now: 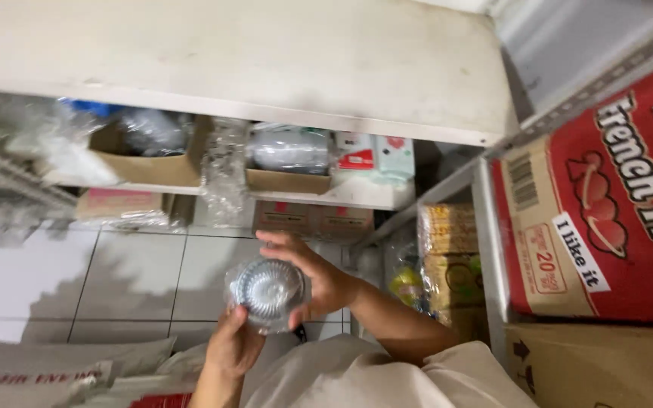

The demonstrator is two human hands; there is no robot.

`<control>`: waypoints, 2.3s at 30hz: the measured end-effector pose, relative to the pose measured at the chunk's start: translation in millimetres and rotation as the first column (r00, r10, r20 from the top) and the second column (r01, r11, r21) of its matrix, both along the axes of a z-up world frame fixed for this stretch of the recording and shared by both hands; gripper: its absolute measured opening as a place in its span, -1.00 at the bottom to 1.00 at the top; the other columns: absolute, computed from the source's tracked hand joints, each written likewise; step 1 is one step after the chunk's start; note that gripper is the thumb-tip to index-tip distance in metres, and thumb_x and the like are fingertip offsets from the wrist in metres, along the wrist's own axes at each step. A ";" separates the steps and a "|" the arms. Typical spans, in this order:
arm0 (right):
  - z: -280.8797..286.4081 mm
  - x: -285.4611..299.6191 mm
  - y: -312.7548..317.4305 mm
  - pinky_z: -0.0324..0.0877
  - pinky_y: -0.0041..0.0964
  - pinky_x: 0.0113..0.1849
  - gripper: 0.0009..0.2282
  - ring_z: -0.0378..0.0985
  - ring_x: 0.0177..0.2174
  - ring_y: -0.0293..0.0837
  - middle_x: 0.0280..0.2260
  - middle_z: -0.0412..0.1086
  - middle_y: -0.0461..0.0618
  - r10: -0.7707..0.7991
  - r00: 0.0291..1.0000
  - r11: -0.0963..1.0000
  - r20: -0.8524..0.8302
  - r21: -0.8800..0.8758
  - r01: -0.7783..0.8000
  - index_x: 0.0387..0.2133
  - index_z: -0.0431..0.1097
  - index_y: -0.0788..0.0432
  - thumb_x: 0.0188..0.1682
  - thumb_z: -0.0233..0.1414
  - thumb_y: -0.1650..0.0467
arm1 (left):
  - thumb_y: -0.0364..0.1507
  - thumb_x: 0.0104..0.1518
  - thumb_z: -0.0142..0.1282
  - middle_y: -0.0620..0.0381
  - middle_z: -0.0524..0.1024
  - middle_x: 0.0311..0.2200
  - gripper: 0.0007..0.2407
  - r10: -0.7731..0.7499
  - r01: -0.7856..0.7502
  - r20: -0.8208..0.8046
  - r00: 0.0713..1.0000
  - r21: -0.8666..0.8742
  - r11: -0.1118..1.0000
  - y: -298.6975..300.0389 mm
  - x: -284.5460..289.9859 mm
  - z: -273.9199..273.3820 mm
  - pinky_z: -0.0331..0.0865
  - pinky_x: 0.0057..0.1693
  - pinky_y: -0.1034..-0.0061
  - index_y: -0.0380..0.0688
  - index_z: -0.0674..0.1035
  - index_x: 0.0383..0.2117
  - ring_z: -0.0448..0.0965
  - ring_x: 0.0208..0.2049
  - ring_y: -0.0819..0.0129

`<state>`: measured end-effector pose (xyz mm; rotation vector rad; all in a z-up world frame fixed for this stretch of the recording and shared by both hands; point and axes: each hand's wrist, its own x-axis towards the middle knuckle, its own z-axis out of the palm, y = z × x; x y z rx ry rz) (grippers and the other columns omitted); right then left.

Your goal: The person repeatedly takes packages of metal baking molds from a plastic basket by hand and places them onto an upper shelf.

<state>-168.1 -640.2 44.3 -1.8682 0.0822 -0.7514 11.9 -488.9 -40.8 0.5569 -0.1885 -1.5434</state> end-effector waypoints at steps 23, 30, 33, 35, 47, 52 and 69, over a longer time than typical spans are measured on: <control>35.0 -36.4 -264.9 0.31 0.01 0.17 -0.12 0.33 0.16 0.22 0.18 0.23 0.24 -0.985 0.170 0.163 -0.015 -0.383 0.909 0.27 0.13 0.10 -0.36 0.48 0.28 | 0.20 0.21 -0.34 -0.06 0.30 0.25 -0.26 -0.852 0.839 0.230 0.471 0.183 0.513 -363.7 -31.9 49.8 0.17 0.29 0.08 -0.10 0.22 0.36 0.27 0.29 0.08; 41.7 -93.2 -334.7 0.24 0.06 0.12 -0.14 0.16 0.13 0.29 0.18 0.06 0.33 -0.952 -0.170 -0.008 -0.256 -0.533 0.846 0.35 0.05 0.09 -0.23 0.40 0.30 | 0.16 0.16 -0.37 0.02 0.34 0.27 -0.29 -0.891 0.869 0.308 0.334 0.266 0.418 -365.3 17.3 51.1 0.19 0.31 0.17 -0.03 0.24 0.34 0.29 0.30 0.14; 30.7 -126.7 -377.8 0.28 -0.01 0.13 -0.23 0.25 0.14 0.27 0.19 0.12 0.29 -0.959 -0.194 -0.056 -0.208 -0.531 0.846 0.30 0.08 0.11 -0.16 0.37 0.31 | 0.13 0.20 -0.35 -0.01 0.39 0.22 -0.32 -0.868 0.853 0.335 0.366 0.252 0.457 -367.6 30.7 51.7 0.20 0.29 0.16 -0.08 0.31 0.31 0.34 0.24 0.14; 26.3 -145.3 -409.8 0.29 -0.02 0.11 -0.27 0.29 0.12 0.26 0.17 0.17 0.28 -0.951 -0.237 -0.088 -0.198 -0.560 0.824 0.27 0.09 0.12 -0.15 0.36 0.31 | 0.09 0.23 -0.30 -0.03 0.42 0.18 -0.36 -0.865 0.847 0.312 0.392 0.244 0.472 -364.9 35.6 54.3 0.22 0.28 0.15 -0.11 0.33 0.29 0.36 0.20 0.14; 2.6 -218.8 -562.8 0.36 -0.04 0.04 -0.25 0.40 0.04 0.24 0.10 0.20 0.28 -0.910 -0.326 -0.150 -0.257 -0.529 0.835 0.33 0.01 0.05 -0.13 0.30 0.41 | -0.06 0.20 -0.07 -0.27 0.45 0.06 -0.39 -0.645 0.701 0.406 0.647 0.015 0.713 -359.7 76.4 97.5 0.25 0.28 0.07 -0.38 0.33 0.21 0.42 0.16 -0.05; 18.8 -218.1 -565.0 0.36 -0.04 0.09 -0.24 0.40 0.10 0.23 0.16 0.20 0.25 -0.869 -0.285 -0.061 -0.404 -0.485 0.873 0.36 -0.02 0.06 -0.10 0.28 0.41 | -0.05 0.18 -0.03 -0.31 0.47 0.02 -0.37 -0.560 0.609 0.395 0.728 0.002 0.793 -364.0 74.3 94.8 0.27 0.26 0.01 -0.42 0.34 0.17 0.45 0.10 -0.09; 54.6 -59.0 -289.8 0.49 -0.12 0.11 -0.65 0.54 0.05 -0.04 0.06 0.46 0.03 -0.758 0.649 0.649 -0.057 -0.161 0.744 0.09 0.40 0.18 0.02 0.19 0.48 | -0.23 0.30 -0.04 -0.15 0.56 -0.05 -0.57 -0.422 0.549 0.532 0.734 -0.099 0.830 -363.0 113.2 92.3 0.35 0.20 0.13 -0.38 0.45 0.12 0.54 0.01 0.08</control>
